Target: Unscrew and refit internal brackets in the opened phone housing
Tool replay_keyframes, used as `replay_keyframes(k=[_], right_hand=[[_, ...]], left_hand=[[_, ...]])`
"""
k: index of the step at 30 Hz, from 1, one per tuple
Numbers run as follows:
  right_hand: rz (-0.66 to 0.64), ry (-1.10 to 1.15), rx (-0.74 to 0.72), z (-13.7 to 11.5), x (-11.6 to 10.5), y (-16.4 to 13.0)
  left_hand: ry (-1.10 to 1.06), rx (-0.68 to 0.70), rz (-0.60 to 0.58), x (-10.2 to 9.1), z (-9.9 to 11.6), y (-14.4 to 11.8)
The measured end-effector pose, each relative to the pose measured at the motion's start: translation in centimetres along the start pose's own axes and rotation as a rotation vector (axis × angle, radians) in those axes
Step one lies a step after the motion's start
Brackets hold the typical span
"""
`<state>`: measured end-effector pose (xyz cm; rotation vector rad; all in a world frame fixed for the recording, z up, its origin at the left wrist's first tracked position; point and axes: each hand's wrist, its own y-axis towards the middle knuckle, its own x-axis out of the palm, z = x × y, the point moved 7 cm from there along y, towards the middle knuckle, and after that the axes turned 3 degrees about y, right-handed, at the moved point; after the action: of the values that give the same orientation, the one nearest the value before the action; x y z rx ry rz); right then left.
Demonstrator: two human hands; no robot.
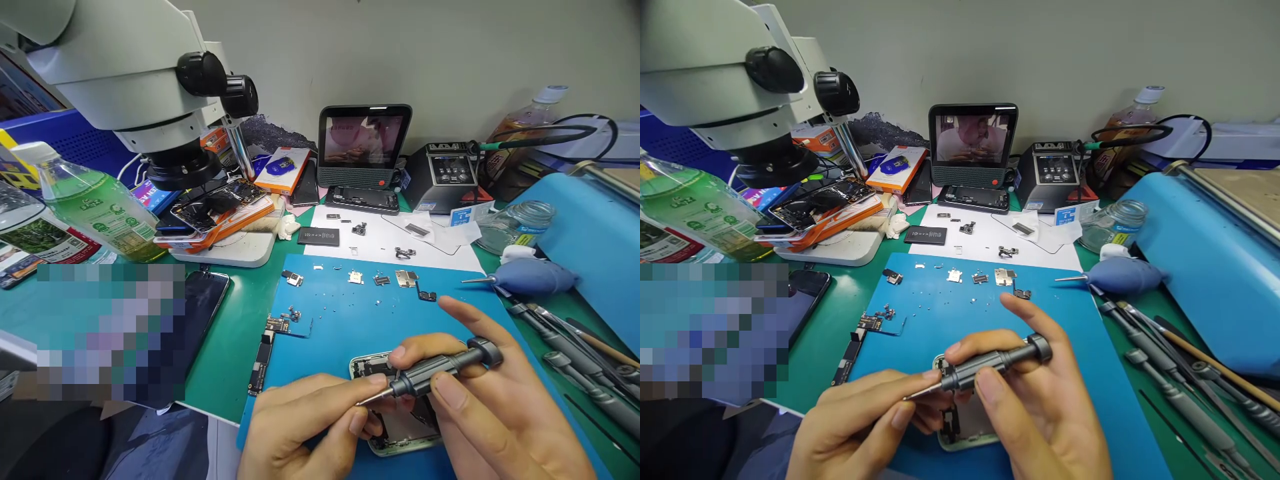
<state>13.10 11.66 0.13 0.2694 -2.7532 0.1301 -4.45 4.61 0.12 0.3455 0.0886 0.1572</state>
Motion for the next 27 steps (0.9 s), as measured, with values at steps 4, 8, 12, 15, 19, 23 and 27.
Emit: replay_keyframes(k=[4, 8, 12, 15, 19, 23, 27], right_hand=[[0.012, 0.019, 0.047, 0.2, 0.3, -0.2], [0.022, 0.063, 0.076, 0.1, 0.4, -0.1], [0.113, 0.066, -0.001, -1.1, -0.2, 0.3], [0.224, -0.072, -0.145, -2.5, 0.0, 0.1], [0.432, -0.462, -0.449, -4.4, 1.4, -1.4], [0.395, -0.621, -0.583, -3.9, 2.9, -2.1], [0.334, -0.681, -0.533, -2.9, 2.8, -2.0]], left_hand=[[0.024, 0.022, -0.052, -0.3, 0.1, 0.4], [0.016, 0.046, -0.155, -0.3, 0.3, 0.4], [0.271, 0.082, -0.070, -1.3, 1.2, -0.6], [0.659, 0.171, 0.048, -2.1, 2.2, -1.1], [0.946, 0.420, -0.084, -0.8, 2.4, -1.3], [1.012, 0.469, -0.120, -0.4, 1.8, -1.1], [1.028, 0.456, -0.137, -0.3, 1.3, -1.2]])
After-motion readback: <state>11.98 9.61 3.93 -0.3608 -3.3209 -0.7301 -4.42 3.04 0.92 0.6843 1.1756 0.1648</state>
